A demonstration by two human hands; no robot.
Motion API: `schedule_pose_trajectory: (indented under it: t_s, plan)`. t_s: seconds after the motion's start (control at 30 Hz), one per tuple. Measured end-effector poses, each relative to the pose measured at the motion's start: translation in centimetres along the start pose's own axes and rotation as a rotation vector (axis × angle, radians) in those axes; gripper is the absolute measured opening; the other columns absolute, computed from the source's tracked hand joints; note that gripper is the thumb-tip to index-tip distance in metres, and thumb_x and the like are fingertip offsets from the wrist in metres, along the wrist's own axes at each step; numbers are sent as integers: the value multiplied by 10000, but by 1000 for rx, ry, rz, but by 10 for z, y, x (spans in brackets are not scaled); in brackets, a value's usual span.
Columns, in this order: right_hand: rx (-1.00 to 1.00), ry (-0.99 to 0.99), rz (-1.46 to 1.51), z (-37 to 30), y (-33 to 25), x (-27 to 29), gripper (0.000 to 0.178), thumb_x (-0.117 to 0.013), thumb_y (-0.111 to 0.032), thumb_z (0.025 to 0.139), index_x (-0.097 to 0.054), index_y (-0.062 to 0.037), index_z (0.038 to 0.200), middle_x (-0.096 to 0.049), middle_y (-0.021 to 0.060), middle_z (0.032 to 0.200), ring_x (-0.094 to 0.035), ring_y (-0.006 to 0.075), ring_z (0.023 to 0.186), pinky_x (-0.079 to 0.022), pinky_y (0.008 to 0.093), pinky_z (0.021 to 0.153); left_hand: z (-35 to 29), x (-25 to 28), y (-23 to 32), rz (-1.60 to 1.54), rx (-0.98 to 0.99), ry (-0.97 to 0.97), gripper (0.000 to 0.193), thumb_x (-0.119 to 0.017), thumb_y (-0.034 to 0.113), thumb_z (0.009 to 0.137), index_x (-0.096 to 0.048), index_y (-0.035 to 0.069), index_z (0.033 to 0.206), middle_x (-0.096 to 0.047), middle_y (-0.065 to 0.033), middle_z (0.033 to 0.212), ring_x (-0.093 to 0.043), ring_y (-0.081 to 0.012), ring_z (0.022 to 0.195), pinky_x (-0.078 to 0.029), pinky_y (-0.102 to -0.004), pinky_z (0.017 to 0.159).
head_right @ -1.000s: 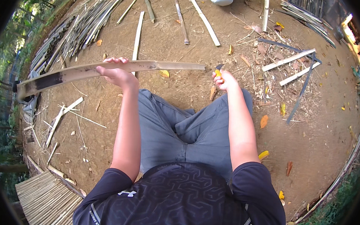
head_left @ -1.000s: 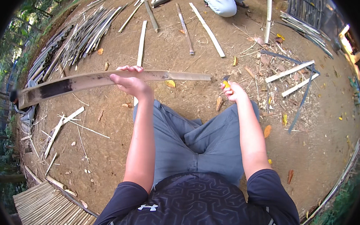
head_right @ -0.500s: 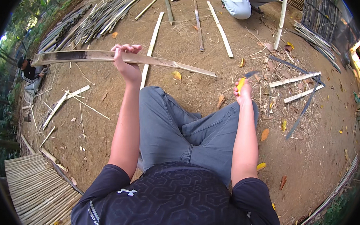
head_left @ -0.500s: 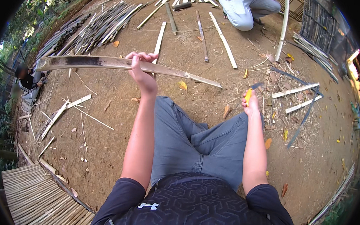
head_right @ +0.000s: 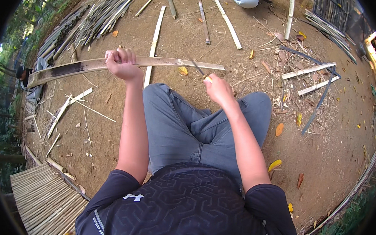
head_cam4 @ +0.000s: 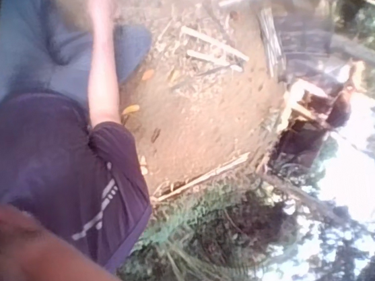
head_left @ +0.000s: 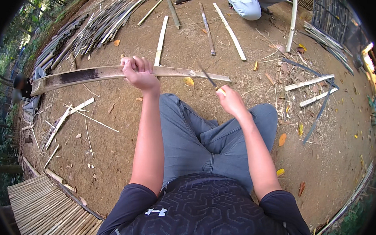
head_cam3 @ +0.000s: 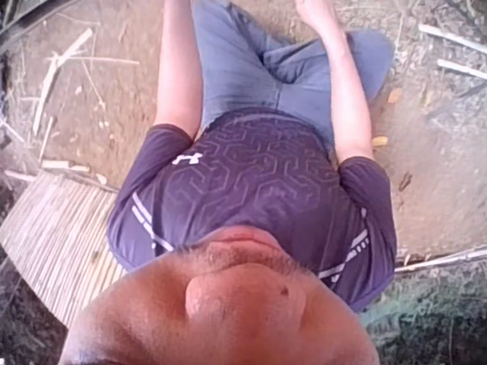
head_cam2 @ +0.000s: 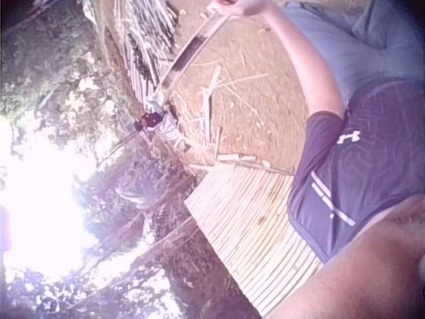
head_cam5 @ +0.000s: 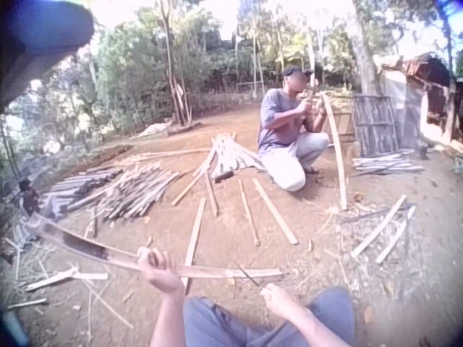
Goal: The person whittles a long strip of bamboo using a knife while sitting cross-legged on the ground.
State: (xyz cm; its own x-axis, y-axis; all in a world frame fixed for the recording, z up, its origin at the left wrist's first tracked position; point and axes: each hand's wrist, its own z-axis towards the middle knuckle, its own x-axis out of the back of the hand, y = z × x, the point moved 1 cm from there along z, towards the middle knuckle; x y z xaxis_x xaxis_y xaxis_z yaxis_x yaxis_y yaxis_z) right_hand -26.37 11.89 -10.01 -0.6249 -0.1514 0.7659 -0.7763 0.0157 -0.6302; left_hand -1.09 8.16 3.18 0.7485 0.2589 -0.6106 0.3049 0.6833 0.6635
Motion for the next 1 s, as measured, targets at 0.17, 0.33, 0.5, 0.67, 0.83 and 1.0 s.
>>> schedule_pose_trajectory:
  t_s: [0.17,0.33,0.5,0.67,0.83,1.0]
  plan:
    - [-8,72,42,-2,-41,-6,291,-555,-312,926,-652,-47,996,-672,234,891,-643,429,868,-507,509,754,2,8,2,-36,12,-42,204,-313,197,858,-249,161,668,-224,17,495,-141,-92,426,-160,-266,396]
    - [-73,20,-115,18,-38,-8,296,-544,-305,931,-659,-43,1009,-677,237,881,-655,422,874,-520,504,762,7,24,-3,-7,22,-25,217,-315,210,854,-238,160,657,-226,12,490,-141,-94,430,-156,-266,398]
    - [47,44,-148,-1,-65,-4,315,-518,-273,960,-663,-2,891,-687,211,790,-696,364,754,-560,464,679,6,24,1,-19,13,-63,227,-313,205,871,-221,162,669,-214,22,486,-141,-88,430,-164,-264,391]
    - [80,80,-173,1,-63,-15,273,-535,-228,947,-658,5,877,-685,207,738,-706,335,704,-576,424,596,12,34,-4,-32,56,-23,227,-326,240,843,-232,168,649,-228,16,483,-146,-100,422,-147,-273,394]
    - [105,160,-286,6,-72,-36,202,-554,-148,901,-651,27,871,-687,206,727,-710,322,685,-581,411,567,10,34,-4,-4,57,29,228,-318,223,835,-216,166,639,-226,16,476,-143,-99,420,-147,-272,395]
    - [134,173,-279,8,-60,-35,244,-545,-171,936,-659,22,840,-675,195,684,-705,322,658,-576,408,536,7,33,-5,-25,50,12,205,-319,202,817,-221,164,642,-238,11,477,-154,-101,422,-153,-267,398]
